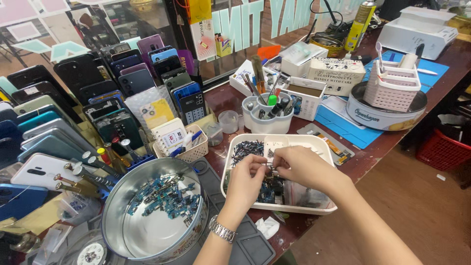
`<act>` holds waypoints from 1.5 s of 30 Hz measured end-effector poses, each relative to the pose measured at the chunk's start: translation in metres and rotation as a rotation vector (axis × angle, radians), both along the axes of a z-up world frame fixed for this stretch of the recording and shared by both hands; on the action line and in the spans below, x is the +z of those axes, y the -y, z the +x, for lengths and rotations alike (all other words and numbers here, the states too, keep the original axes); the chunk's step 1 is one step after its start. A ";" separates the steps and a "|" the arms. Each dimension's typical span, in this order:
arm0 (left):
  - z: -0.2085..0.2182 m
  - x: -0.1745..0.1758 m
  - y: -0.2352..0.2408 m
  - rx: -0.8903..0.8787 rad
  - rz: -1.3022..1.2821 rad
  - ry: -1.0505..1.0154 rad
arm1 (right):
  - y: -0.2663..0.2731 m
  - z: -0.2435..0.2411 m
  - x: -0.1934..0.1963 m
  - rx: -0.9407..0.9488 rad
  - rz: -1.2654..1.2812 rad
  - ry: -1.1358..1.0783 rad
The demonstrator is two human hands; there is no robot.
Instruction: The person sorts small electronic components from a metal bowl into a compartmentalized tray. They handle the components by hand, placing them into specific sections of the tray. The person also briefly handles a white smartphone and a screwdriver.
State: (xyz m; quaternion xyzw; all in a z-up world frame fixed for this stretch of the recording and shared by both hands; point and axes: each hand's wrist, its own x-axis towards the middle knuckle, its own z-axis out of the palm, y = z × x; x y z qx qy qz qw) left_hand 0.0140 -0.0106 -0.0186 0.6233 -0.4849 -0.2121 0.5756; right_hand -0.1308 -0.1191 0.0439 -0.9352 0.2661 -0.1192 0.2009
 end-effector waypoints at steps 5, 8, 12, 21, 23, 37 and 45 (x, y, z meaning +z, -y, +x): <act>-0.004 0.001 0.000 0.073 0.086 0.076 | 0.008 0.000 -0.008 -0.079 0.051 -0.020; 0.000 0.005 -0.006 0.135 0.073 0.170 | 0.010 -0.001 -0.010 -0.031 0.058 -0.011; 0.005 0.009 -0.014 0.184 0.148 0.365 | 0.010 0.006 -0.016 0.057 0.059 -0.028; -0.002 0.003 -0.029 0.116 0.123 0.576 | 0.004 -0.004 -0.019 -0.054 -0.058 -0.153; -0.004 0.002 -0.028 0.133 0.122 0.567 | 0.000 -0.005 -0.018 0.016 -0.094 -0.178; -0.004 0.000 -0.022 0.158 0.052 0.541 | 0.002 0.006 -0.029 -0.029 -0.113 -0.092; -0.021 0.000 -0.002 0.104 -0.013 0.529 | 0.028 -0.006 -0.001 -0.048 0.108 -0.160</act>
